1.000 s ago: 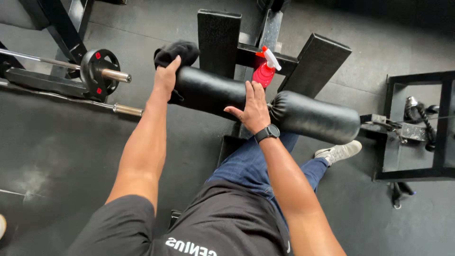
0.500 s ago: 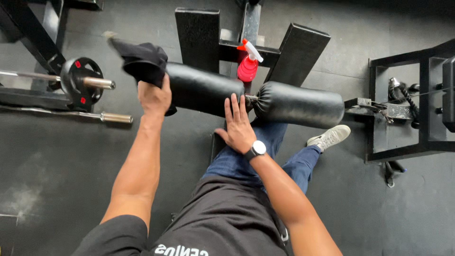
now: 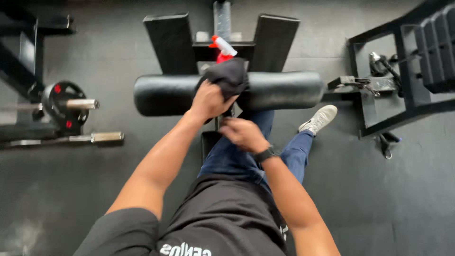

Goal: The person wipes the leg rollers of a gym machine with a cloth after applying a liquid from a spray bottle, then folds the cloth.

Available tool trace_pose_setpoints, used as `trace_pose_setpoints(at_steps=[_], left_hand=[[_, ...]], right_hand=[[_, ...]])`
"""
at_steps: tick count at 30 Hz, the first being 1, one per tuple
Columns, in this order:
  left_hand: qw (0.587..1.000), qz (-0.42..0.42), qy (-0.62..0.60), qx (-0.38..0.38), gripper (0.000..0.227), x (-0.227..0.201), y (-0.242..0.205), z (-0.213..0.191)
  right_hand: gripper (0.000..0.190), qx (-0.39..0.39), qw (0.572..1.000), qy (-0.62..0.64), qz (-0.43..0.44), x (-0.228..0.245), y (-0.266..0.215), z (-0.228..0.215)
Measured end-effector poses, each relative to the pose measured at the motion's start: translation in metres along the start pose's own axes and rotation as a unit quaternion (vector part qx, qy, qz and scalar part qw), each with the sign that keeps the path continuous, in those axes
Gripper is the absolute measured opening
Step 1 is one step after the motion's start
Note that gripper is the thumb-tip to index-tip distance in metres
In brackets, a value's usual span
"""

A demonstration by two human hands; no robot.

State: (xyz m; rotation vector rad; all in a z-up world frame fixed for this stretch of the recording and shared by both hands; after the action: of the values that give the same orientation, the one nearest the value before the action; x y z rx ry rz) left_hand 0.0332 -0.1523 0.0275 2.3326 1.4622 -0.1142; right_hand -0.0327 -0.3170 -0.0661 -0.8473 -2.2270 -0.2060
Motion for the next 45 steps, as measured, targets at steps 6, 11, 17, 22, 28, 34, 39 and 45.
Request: trace_pose_setpoints(at_steps=[6,11,17,22,28,34,39,45], left_hand=[[0.995,0.0,-0.104,0.002,0.036,0.021,-0.046,0.011],[0.986,0.109,-0.129,0.001,0.059,-0.037,0.01,-0.015],[0.93,0.071,0.071,0.353,0.105,-0.132,0.107,0.078],[0.921,0.073,0.09,0.372,0.101,-0.19,0.161,0.099],[0.928,-0.013,-0.041,0.37,0.104,-0.167,0.205,0.103],[0.962,0.028,0.0,0.273,0.08,-0.104,0.139,0.082],[0.979,0.144,-0.04,0.139,0.048,-0.05,0.073,0.053],[0.95,0.189,0.075,0.238,0.106,-0.123,0.106,0.111]], right_hand=[[0.004,-0.488,0.865,-0.04,0.113,-0.079,-0.103,-0.15],[0.079,-0.44,0.858,0.068,0.258,-0.157,-0.105,-0.197],[0.061,-0.403,0.869,0.221,0.184,-0.168,-0.106,-0.176],[0.065,-0.43,0.874,0.19,0.119,-0.161,-0.108,-0.153],[0.064,-0.404,0.878,0.067,0.25,-0.173,-0.123,-0.145],[0.087,-0.327,0.818,0.33,0.338,-0.184,-0.141,-0.116],[0.053,-0.326,0.898,-0.155,0.251,-0.195,-0.128,-0.105],[0.085,-0.387,0.779,0.405,0.282,-0.2,-0.128,-0.102]])
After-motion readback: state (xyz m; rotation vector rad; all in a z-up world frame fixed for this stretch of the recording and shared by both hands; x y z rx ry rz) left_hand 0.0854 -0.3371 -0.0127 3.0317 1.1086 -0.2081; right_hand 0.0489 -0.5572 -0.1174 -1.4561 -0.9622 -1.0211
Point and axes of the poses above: each hand's wrist, its own y-axis towards the middle knuckle, its own z-axis out of the palm, x = y × z, the point moved 3 cm from there along y, towards the middle knuckle, and after that the axes turned 15 degrees about x, right-handed, at the moved point
